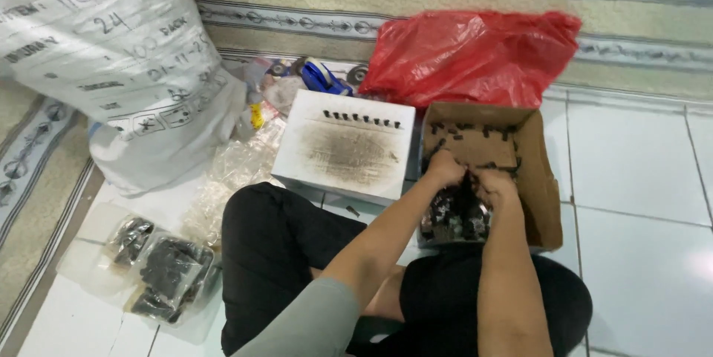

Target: The person sits on the floor and sorts small black plastic components from a cardboard box onto a white rectangular surface. They pick up individual pieces, inspect them, and place them in a row on the white surface.

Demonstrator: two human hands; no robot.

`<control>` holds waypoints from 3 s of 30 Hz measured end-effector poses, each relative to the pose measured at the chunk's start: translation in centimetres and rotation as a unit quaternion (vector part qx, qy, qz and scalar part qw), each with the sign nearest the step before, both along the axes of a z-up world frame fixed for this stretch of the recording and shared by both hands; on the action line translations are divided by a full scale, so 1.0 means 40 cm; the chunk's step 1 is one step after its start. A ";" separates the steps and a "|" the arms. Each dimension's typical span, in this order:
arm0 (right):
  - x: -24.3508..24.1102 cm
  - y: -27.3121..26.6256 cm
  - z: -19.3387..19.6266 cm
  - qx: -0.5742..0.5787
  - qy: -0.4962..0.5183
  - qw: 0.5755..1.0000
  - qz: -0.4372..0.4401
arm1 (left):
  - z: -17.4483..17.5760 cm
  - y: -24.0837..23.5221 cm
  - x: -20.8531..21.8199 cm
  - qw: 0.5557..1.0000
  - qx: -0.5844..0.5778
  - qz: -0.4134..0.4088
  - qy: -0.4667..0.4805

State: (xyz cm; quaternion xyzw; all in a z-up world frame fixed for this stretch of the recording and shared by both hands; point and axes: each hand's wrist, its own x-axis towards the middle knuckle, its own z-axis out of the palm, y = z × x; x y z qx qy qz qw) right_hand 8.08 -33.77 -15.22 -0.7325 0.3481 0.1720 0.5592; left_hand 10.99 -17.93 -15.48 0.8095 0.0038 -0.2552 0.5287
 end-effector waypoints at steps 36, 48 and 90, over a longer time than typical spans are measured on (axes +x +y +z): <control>0.028 -0.102 -0.123 -0.262 0.139 0.950 0.095 | 0.024 0.063 -0.053 0.941 0.183 -0.251 -0.133; 0.069 -0.024 0.015 -0.286 -0.021 0.957 0.033 | 0.115 0.077 -0.078 0.952 0.156 -0.235 -0.120; 0.026 -0.024 -0.107 -0.386 -0.073 0.916 -0.088 | 0.044 0.110 -0.078 0.964 0.157 -0.162 -0.143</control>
